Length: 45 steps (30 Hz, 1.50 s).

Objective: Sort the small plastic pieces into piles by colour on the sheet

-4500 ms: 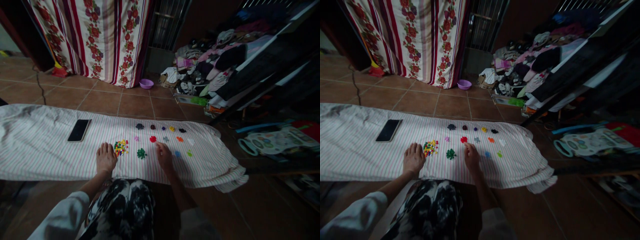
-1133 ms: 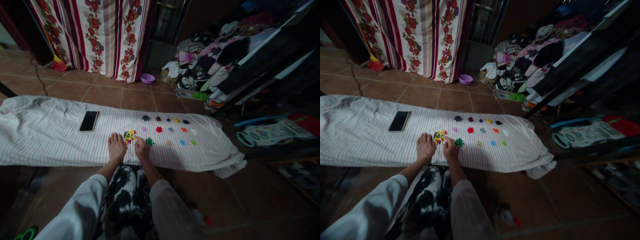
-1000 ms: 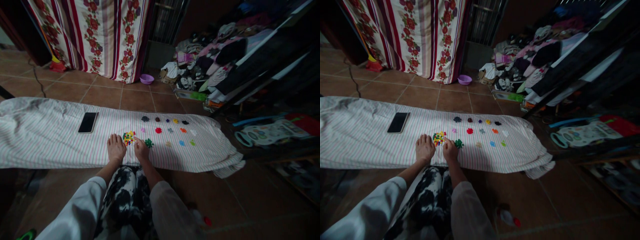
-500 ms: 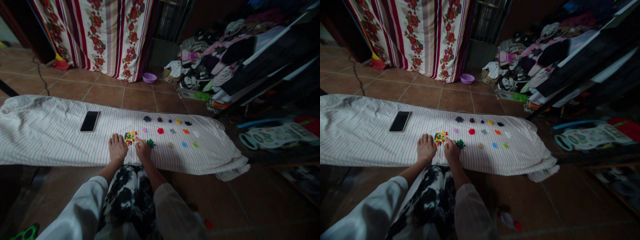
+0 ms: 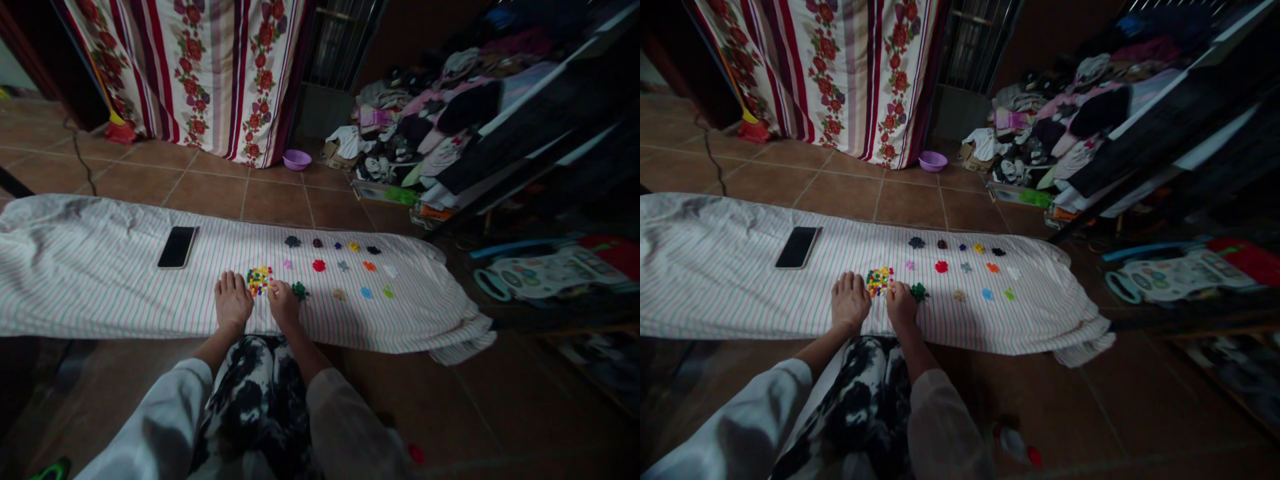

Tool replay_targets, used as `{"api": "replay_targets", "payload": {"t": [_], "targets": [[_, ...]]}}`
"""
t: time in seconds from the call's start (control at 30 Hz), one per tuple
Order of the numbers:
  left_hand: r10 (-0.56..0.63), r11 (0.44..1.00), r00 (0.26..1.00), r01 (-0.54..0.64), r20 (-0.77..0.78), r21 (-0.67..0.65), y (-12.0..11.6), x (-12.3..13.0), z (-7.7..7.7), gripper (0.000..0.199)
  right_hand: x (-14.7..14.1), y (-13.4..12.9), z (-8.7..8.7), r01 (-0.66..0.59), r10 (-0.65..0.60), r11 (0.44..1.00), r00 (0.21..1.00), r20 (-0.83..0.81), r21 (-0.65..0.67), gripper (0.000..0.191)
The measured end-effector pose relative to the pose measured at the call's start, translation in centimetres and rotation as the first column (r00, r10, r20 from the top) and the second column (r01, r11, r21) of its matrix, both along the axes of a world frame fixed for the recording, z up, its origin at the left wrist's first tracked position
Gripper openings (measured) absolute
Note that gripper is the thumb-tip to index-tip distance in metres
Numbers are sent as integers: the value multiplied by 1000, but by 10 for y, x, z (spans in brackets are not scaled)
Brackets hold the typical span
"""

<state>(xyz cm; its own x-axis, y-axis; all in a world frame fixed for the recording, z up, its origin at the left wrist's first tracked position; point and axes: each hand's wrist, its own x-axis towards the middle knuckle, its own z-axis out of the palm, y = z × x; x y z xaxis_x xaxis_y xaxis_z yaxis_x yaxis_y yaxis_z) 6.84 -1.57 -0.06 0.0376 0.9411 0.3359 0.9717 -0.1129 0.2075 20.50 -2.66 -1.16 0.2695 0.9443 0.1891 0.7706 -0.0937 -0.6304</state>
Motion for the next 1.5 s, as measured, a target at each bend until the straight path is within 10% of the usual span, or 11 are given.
{"api": "replay_targets", "payload": {"t": [1.5], "targets": [[-4, 1000, 999, 4, -47, 9, -1, 0, 3, 42, 6, -20, 12, -117, 139, 976, 984, -112, 184, 23]]}}
